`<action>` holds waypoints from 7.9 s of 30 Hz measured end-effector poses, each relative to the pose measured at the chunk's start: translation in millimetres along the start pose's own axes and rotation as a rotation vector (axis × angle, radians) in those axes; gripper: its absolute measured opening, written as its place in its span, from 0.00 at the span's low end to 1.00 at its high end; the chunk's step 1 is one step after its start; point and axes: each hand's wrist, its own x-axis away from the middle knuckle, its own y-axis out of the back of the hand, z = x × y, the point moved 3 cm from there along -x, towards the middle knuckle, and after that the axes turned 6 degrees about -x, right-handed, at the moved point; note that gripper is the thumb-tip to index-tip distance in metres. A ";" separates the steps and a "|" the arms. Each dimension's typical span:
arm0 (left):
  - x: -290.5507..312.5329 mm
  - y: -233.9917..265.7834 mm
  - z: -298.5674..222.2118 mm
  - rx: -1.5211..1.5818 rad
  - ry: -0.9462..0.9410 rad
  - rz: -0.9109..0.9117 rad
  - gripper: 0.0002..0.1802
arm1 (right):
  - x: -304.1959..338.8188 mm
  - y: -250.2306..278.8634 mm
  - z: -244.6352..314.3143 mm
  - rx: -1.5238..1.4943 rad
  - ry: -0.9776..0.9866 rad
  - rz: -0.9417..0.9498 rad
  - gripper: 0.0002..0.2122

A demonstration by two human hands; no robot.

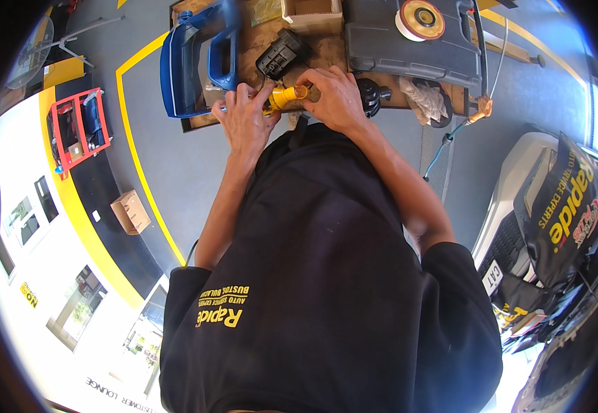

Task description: The person assembles a cylindrical mechanical component by inserting a yellow cap, attaching a black ring, and fitting a white cylindrical piece. They then rotate and inspect the assembled unit on a workbench in a garage.

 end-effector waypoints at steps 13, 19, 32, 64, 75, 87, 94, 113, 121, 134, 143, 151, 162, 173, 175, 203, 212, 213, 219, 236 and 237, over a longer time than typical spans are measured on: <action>11.9 -12.3 12.7 0.196 0.153 -0.022 0.31 | -0.6 -1.7 13.4 -0.025 -0.038 -0.013 0.16; -15.7 27.1 35.1 0.697 0.242 -0.166 0.29 | 6.4 -10.8 16.9 0.043 -0.016 -0.039 0.14; -180.7 -78.2 54.4 0.758 0.142 -0.230 0.36 | 13.3 -80.4 -16.8 0.047 -0.351 -0.072 0.16; -69.9 -68.8 34.9 0.464 -0.016 -0.131 0.50 | 100.6 78.9 -49.5 0.918 -0.399 -0.707 0.12; -92.5 -79.8 11.9 0.312 0.081 0.168 0.61 | 102.3 110.2 -130.1 0.584 -0.604 -0.328 0.15; -15.5 -1.0 17.1 1.766 0.008 0.071 0.71 | 13.0 89.6 70.3 -0.272 -0.052 -0.235 0.25; 2.2 8.9 26.2 1.932 0.052 -0.008 0.58 | -15.9 53.2 102.8 -0.587 -0.075 -0.106 0.31; 81.4 -13.2 95.1 1.045 0.394 0.411 0.59 | -18.3 -40.3 -1.0 0.668 0.036 0.378 0.23; 74.6 -8.0 88.5 0.901 0.171 0.489 0.62 | -19.9 -64.6 -19.3 0.725 0.066 0.371 0.24; 59.0 -10.7 89.2 0.899 0.087 0.621 0.55 | -21.2 -55.5 -13.0 0.491 -0.063 0.305 0.16; 46.4 -9.8 85.7 0.842 0.036 0.634 0.56 | -22.6 -24.6 25.0 -0.313 -0.248 0.331 0.11; 36.9 -5.4 81.3 0.857 0.009 0.700 0.56 | 5.8 -24.6 55.5 -0.674 -0.228 0.374 0.11; 35.0 -6.9 77.2 0.849 -0.043 0.650 0.54 | 23.4 -5.5 77.1 0.123 0.372 0.165 0.13; 34.9 -5.4 70.5 0.846 -0.085 0.585 0.52 | 17.9 -6.2 70.5 0.145 0.405 0.117 0.12; 39.1 -3.9 70.0 0.859 -0.077 0.513 0.51 | 22.5 -2.8 76.8 0.126 0.431 0.123 0.12; 58.6 13.0 57.8 0.780 -0.111 0.393 0.53 | 33.2 -20.0 49.7 -0.085 0.136 -0.013 0.11; 64.4 8.6 59.2 0.925 -0.061 0.351 0.54 | 51.0 -36.8 12.7 -0.520 -0.306 0.203 0.10; 65.2 8.9 58.9 0.939 -0.049 0.345 0.54 | 51.8 -36.5 12.0 -0.558 -0.319 0.199 0.11; 78.2 -22.2 59.7 1.277 0.126 0.283 0.55 | 46.3 -30.3 17.0 -0.632 -0.496 0.210 0.13; 77.9 -62.2 81.7 1.414 0.259 0.600 0.57 | -19.7 -70.1 -18.4 0.604 -0.064 0.281 0.16; 79.6 -65.9 82.9 1.420 0.249 0.586 0.56 | -19.6 -69.9 -18.1 0.598 -0.053 0.270 0.16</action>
